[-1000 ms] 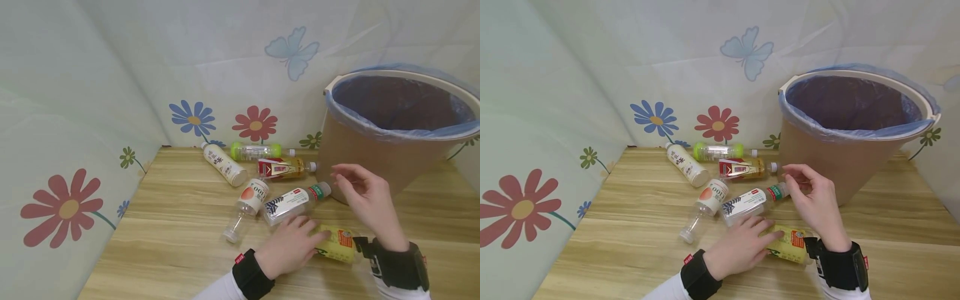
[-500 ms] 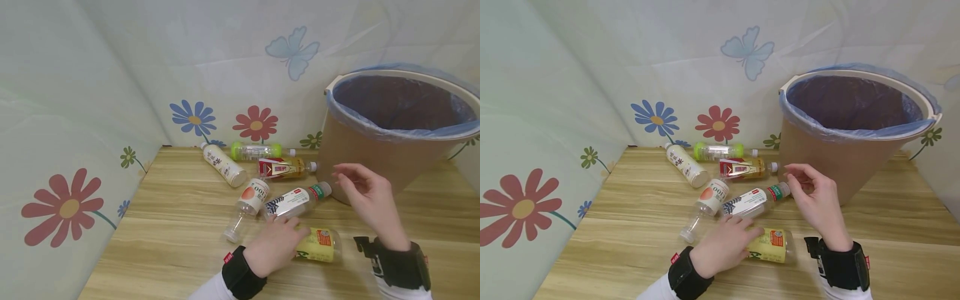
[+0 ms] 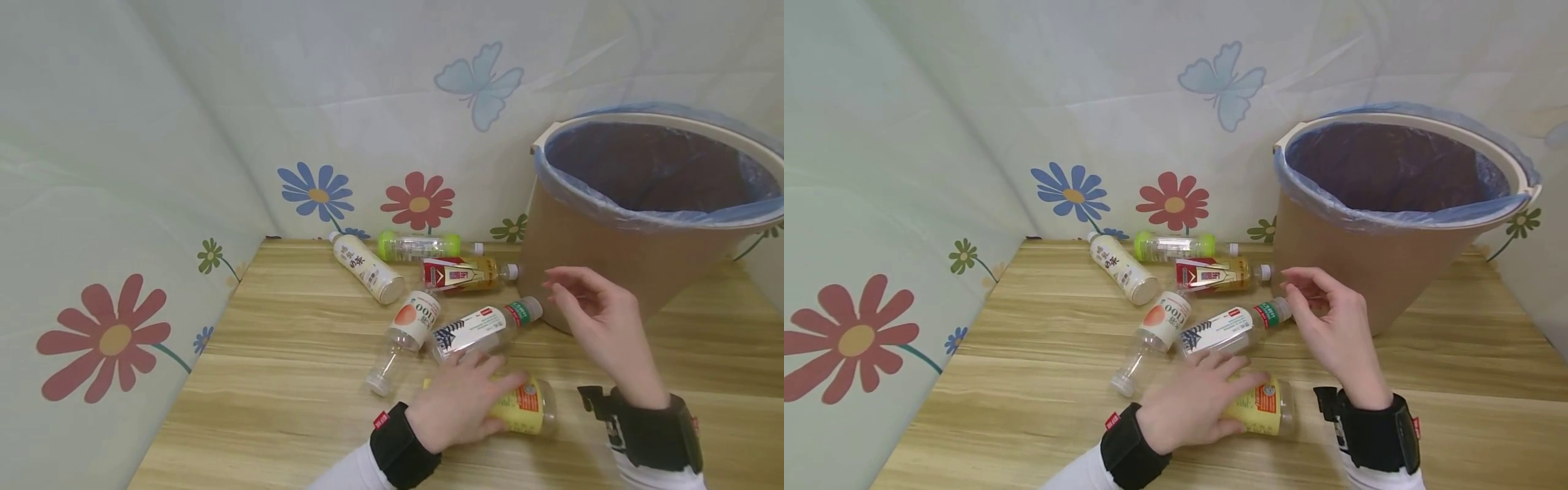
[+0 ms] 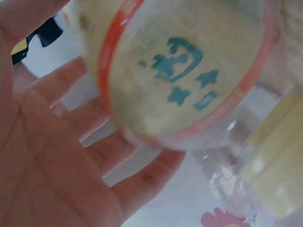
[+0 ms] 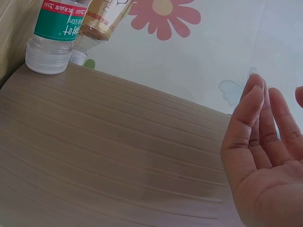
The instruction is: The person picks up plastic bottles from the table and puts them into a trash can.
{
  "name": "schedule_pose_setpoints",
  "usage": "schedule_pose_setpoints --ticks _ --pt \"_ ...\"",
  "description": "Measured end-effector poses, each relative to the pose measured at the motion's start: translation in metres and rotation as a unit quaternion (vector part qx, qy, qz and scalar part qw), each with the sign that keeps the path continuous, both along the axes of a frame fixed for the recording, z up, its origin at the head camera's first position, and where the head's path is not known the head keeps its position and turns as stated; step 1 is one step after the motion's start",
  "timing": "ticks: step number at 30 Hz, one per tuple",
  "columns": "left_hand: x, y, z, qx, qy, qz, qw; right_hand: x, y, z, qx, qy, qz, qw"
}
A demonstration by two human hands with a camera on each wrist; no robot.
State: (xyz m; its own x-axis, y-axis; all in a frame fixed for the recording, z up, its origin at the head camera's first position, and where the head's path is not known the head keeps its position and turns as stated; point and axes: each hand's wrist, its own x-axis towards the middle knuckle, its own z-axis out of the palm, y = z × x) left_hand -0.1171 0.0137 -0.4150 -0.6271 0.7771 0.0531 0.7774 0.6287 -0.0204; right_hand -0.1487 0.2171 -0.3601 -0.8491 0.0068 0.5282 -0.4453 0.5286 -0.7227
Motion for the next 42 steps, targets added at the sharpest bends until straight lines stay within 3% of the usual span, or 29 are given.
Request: schedule_pose_setpoints --ticks 7,19,26,35,39,42 --pt "0.0 0.001 -0.006 -0.027 -0.023 -0.007 0.9994 -0.001 0.0 -0.003 0.009 -0.006 -0.002 0.9999" --pt "0.0 0.001 -0.007 -0.031 -0.045 -0.018 0.9983 -0.002 -0.001 -0.006 0.02 -0.007 -0.006 0.9998" --pt "-0.004 -0.003 0.001 -0.02 -0.083 -0.029 0.996 -0.003 0.001 -0.006 0.017 -0.006 -0.008 0.9998" --pt "-0.014 -0.025 0.023 0.063 -0.111 -0.01 0.9918 -0.003 0.001 -0.004 -0.003 0.005 -0.015 0.9999" --pt "-0.021 -0.037 0.032 0.129 -0.08 0.023 0.9881 -0.003 0.0 -0.003 -0.02 0.012 -0.024 0.9994" --pt "-0.028 -0.045 0.036 0.205 -0.049 0.05 0.9762 -0.003 -0.002 -0.003 -0.046 0.018 -0.024 0.9985"
